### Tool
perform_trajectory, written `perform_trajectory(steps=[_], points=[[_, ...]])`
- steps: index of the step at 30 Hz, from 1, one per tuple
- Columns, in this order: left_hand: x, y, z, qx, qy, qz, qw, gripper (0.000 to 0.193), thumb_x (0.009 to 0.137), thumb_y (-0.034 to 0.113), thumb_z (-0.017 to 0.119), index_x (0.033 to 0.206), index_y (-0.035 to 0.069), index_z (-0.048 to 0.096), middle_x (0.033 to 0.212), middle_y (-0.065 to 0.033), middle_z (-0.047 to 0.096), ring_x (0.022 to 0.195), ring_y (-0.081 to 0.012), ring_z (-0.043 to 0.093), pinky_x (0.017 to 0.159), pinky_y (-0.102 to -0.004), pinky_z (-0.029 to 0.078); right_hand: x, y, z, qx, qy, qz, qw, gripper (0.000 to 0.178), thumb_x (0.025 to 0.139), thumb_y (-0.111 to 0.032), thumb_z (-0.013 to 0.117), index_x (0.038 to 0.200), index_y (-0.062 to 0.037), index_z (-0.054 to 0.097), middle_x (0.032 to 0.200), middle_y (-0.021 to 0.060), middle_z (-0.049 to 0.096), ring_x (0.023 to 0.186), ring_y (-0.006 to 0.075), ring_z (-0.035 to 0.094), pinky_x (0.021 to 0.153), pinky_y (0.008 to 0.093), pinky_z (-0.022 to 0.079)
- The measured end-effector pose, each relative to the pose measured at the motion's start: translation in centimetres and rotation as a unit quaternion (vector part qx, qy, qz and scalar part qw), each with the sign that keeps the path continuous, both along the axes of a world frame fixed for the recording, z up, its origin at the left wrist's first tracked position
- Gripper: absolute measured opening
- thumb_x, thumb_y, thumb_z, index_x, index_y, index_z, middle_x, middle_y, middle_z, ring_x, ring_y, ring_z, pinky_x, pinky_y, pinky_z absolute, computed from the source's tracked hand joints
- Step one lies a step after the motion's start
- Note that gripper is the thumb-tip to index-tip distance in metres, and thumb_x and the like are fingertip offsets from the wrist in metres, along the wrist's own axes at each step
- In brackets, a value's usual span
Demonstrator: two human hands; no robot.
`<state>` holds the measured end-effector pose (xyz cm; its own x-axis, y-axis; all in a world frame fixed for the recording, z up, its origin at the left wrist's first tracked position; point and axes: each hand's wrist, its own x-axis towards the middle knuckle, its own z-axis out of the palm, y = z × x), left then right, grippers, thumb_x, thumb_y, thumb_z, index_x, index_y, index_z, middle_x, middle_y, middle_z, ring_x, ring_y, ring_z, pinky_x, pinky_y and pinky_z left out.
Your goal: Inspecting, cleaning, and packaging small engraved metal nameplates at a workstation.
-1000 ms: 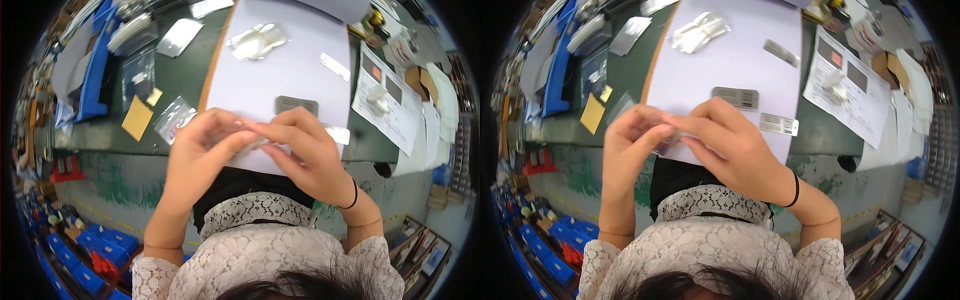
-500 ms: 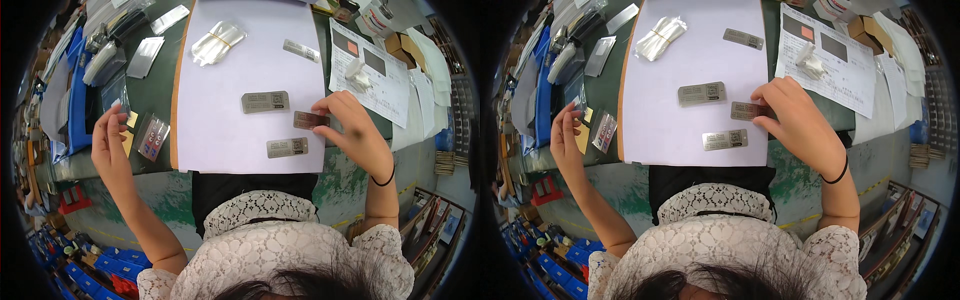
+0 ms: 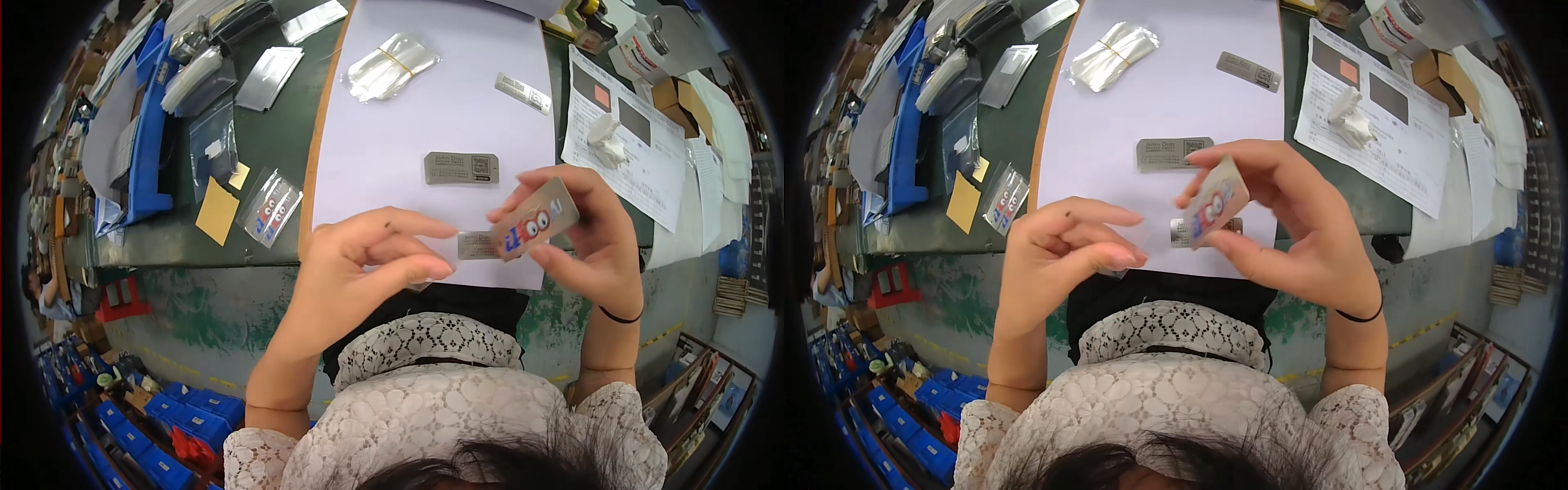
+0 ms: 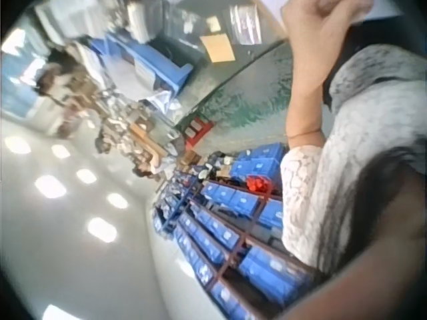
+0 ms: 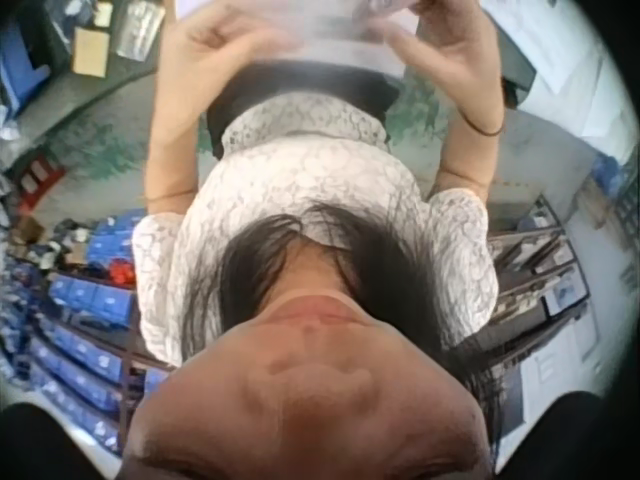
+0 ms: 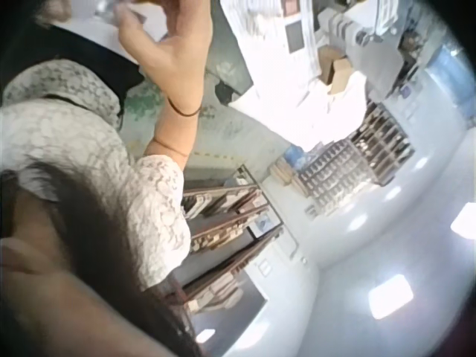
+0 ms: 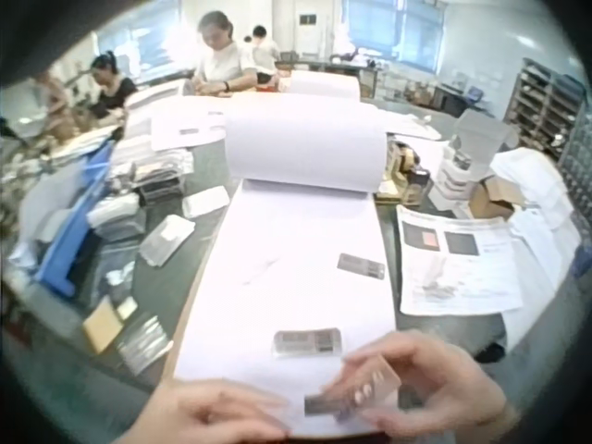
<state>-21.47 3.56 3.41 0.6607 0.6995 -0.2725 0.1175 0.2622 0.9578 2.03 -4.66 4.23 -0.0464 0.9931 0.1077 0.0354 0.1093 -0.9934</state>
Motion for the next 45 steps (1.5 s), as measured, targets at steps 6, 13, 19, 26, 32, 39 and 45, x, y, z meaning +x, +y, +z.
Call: perform_trajectory(steps=[6, 13, 19, 26, 32, 39, 45], points=[[-0.2, 0.1, -0.5, 0.006, -0.006, -0.006, 1.000, 0.022, 0.082, 0.002, 0.073, 0.103, -0.003, 0.067, 0.080, -0.0078, 0.072, 0.074, -0.0068, 0.066, 0.068, -0.0188, 0.050, -1.3, 1.9, 0.2, 0.069, 0.052, -0.002, 0.996, 0.042, 0.074, 0.005, 0.067, 0.112, 0.0032, 0.050, 0.109, 0.0233, 0.062, 0.108, 0.0348, 0.063, 0.095, 0.0439, 0.051], [-0.4, 0.3, -1.2, -0.048, -0.055, -0.011, 0.997, 0.013, 0.083, -0.003, 0.070, 0.092, -0.005, 0.062, 0.085, -0.0157, 0.072, 0.079, -0.0165, 0.070, 0.069, -0.0231, 0.055, -1.5, 2.0, -1.2, 0.049, 0.042, 0.056, 0.996, 0.047, 0.076, 0.008, 0.069, 0.119, 0.0029, 0.052, 0.115, 0.0180, 0.063, 0.109, 0.0240, 0.062, 0.097, 0.0369, 0.047], [-0.4, 0.3, -0.7, -0.146, -0.048, -0.013, 0.988, 0.011, 0.085, -0.002, 0.068, 0.094, -0.005, 0.062, 0.084, -0.0155, 0.071, 0.078, -0.0161, 0.070, 0.067, -0.0235, 0.055, -2.6, 2.2, -0.6, -0.018, 0.022, 0.019, 0.999, 0.041, 0.082, 0.005, 0.066, 0.122, 0.0012, 0.055, 0.115, 0.0147, 0.066, 0.106, 0.0201, 0.063, 0.091, 0.0330, 0.050], [-0.9, 0.3, -0.5, 0.006, 0.007, 0.015, 1.000, 0.006, 0.085, -0.002, 0.068, 0.089, -0.005, 0.065, 0.085, -0.0108, 0.072, 0.077, -0.0120, 0.068, 0.069, -0.0226, 0.053, -3.8, 2.1, -0.6, 0.109, -0.261, 0.071, 0.957, 0.055, 0.082, 0.000, 0.068, 0.134, -0.0002, 0.050, 0.127, 0.0173, 0.060, 0.107, 0.0276, 0.062, 0.089, 0.0357, 0.050], [-2.6, 0.7, -1.2, 0.189, 0.046, 0.081, 0.978, 0.008, 0.085, 0.004, 0.068, 0.090, -0.003, 0.067, 0.085, -0.0066, 0.069, 0.076, -0.0099, 0.064, 0.068, -0.0248, 0.051, -5.2, 1.3, -0.3, 0.065, -0.228, 0.078, 0.968, 0.060, 0.078, -0.004, 0.073, 0.134, -0.0014, 0.051, 0.131, 0.0168, 0.052, 0.110, 0.0311, 0.056, 0.091, 0.0375, 0.048], [-7.2, 5.3, -1.8, 0.307, 0.281, 0.192, 0.889, 0.016, 0.082, 0.004, 0.070, 0.097, -0.001, 0.065, 0.080, -0.0084, 0.064, 0.072, -0.0176, 0.060, 0.067, -0.0299, 0.049, -1.6, 0.1, -0.3, 0.068, -0.413, 0.024, 0.908, 0.039, 0.072, -0.001, 0.074, 0.108, 0.0006, 0.060, 0.104, 0.0111, 0.057, 0.091, 0.0293, 0.054, 0.077, 0.0361, 0.047], [-2.0, 9.9, -2.0, 0.540, 0.205, 0.121, 0.808, 0.016, 0.083, 0.010, 0.069, 0.094, -0.002, 0.066, 0.084, -0.0118, 0.063, 0.081, -0.0288, 0.059, 0.075, -0.0359, 0.048, -1.0, 3.0, -0.3, 0.138, -0.408, -0.014, 0.902, 0.025, 0.076, -0.002, 0.071, 0.099, -0.0016, 0.062, 0.096, 0.0094, 0.058, 0.087, 0.0279, 0.053, 0.075, 0.0354, 0.045]])
